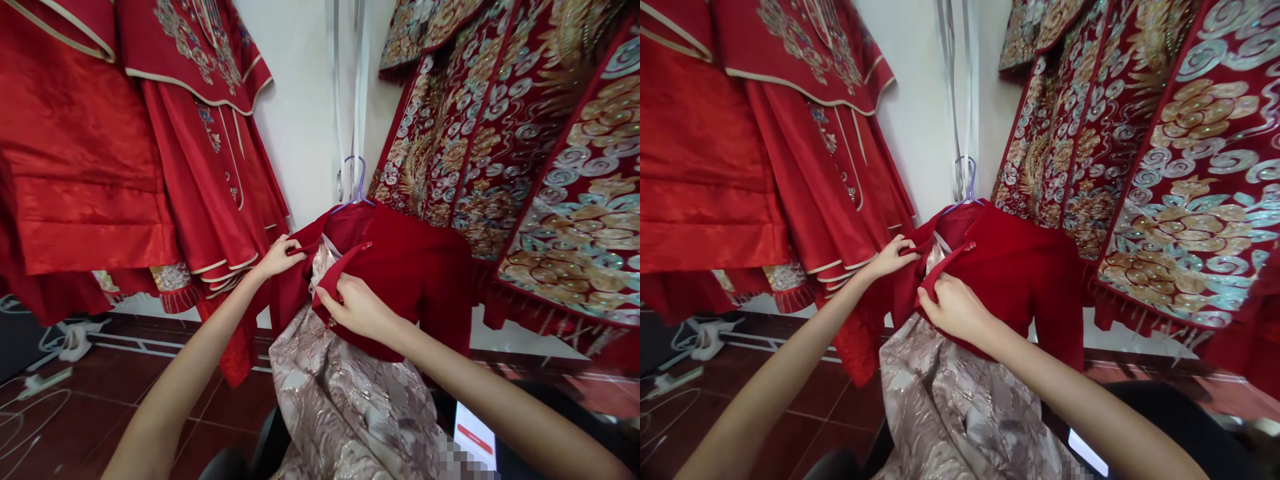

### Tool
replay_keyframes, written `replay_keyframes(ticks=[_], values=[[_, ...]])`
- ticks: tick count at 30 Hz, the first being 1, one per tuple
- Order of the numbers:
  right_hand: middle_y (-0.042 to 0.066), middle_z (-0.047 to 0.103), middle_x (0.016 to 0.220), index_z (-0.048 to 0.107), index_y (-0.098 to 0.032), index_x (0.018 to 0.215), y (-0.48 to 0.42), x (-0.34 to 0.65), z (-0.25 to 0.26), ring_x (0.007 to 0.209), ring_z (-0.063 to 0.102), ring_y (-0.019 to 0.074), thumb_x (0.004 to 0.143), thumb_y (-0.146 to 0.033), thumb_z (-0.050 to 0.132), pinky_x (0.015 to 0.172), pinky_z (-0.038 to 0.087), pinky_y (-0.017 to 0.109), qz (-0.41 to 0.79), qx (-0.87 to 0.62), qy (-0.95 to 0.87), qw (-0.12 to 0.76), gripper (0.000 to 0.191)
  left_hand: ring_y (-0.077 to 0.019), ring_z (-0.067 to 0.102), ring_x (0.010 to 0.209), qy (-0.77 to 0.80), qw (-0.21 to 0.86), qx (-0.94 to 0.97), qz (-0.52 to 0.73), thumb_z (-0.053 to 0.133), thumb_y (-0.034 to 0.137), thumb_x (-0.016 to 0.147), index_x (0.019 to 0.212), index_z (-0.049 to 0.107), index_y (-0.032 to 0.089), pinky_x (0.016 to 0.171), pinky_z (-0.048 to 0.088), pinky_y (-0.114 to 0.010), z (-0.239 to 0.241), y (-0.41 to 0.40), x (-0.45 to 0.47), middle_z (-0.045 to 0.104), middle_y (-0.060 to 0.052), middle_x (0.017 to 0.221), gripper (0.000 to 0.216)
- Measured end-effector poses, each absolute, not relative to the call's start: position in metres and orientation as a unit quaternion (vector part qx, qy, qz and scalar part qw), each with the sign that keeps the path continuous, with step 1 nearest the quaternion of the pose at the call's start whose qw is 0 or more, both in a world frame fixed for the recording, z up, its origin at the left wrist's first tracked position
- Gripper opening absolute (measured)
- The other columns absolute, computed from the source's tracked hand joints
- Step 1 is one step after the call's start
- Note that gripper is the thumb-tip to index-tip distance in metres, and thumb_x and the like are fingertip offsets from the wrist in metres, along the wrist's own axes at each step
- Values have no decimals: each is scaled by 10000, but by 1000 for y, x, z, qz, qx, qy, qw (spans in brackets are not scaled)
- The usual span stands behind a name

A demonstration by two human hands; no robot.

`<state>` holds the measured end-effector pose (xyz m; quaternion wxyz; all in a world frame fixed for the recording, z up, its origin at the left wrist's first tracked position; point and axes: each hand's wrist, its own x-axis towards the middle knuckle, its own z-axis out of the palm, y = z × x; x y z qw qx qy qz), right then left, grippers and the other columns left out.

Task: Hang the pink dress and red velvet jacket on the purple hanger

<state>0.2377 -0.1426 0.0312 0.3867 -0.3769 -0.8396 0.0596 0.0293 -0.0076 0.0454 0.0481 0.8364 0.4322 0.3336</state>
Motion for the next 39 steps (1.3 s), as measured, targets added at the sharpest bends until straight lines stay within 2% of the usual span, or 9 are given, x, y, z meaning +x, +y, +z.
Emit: replay_keyframes(ticks=[2,6,8,10,13,19,23,29,39], values=[[85,609,860,547,-205,813,-138,245,29,786,603,236,846,-431,540,715,517,381,46,-387,-819,421,229,-196,510,905,436,38,838,325,560,380,778,752,610,196,893,421,-359,45,-12,28,500,-32,905,192],[135,518,1068,448,-173,1097,-117,281,28,846,571,223,681,-555,689,633,530,342,18,-436,-711,551,614,-285,399,1184,462,-87,799,375,603,363,763,797,622,202,1004,327,-455,39,-27,31,469,-82,1207,165],[147,478,1134,407,-170,1184,-103,301,32,830,567,205,657,-561,704,642,532,342,1,-459,-676,577,720,-274,429,1169,454,-119,788,399,581,325,787,853,608,202,981,356,-435,35,-36,38,482,-95,1216,142],[133,492,1107,410,-169,1197,-90,316,34,775,568,187,640,-554,717,676,532,363,-10,-481,-664,572,743,-219,541,1013,436,-83,802,400,542,282,818,908,582,208,894,426,-365,33,-44,48,576,-74,1057,123],[80,564,950,459,-169,1112,-75,325,30,703,580,175,634,-509,731,681,534,376,41,-501,-677,538,646,-163,609,802,422,8,804,419,555,266,819,898,552,217,764,470,-284,32,-55,72,637,-10,838,94],[57,637,928,518,-197,953,-66,310,12,834,635,178,727,-395,674,748,555,348,137,-428,-707,546,338,-134,636,763,389,83,772,496,643,219,764,896,565,205,740,496,-251,27,-65,125,674,-13,848,154],[48,623,863,526,-182,1009,-61,313,11,766,628,167,732,-350,670,683,567,320,105,-449,-687,562,355,-147,658,852,392,112,757,510,641,176,767,922,594,206,818,495,-276,20,-57,133,697,-25,928,164],[50,634,837,632,-185,802,-62,325,17,719,620,158,779,-407,634,701,556,317,14,-434,-721,539,223,-154,659,846,395,80,759,511,659,241,774,880,551,219,808,475,-277,21,-51,122,690,7,871,153],[34,686,814,597,-189,806,-70,310,33,736,666,165,739,-386,671,732,585,327,152,-358,-744,543,220,-158,650,832,420,77,736,526,650,219,762,832,614,204,798,471,-267,19,-44,133,708,-4,895,80]])
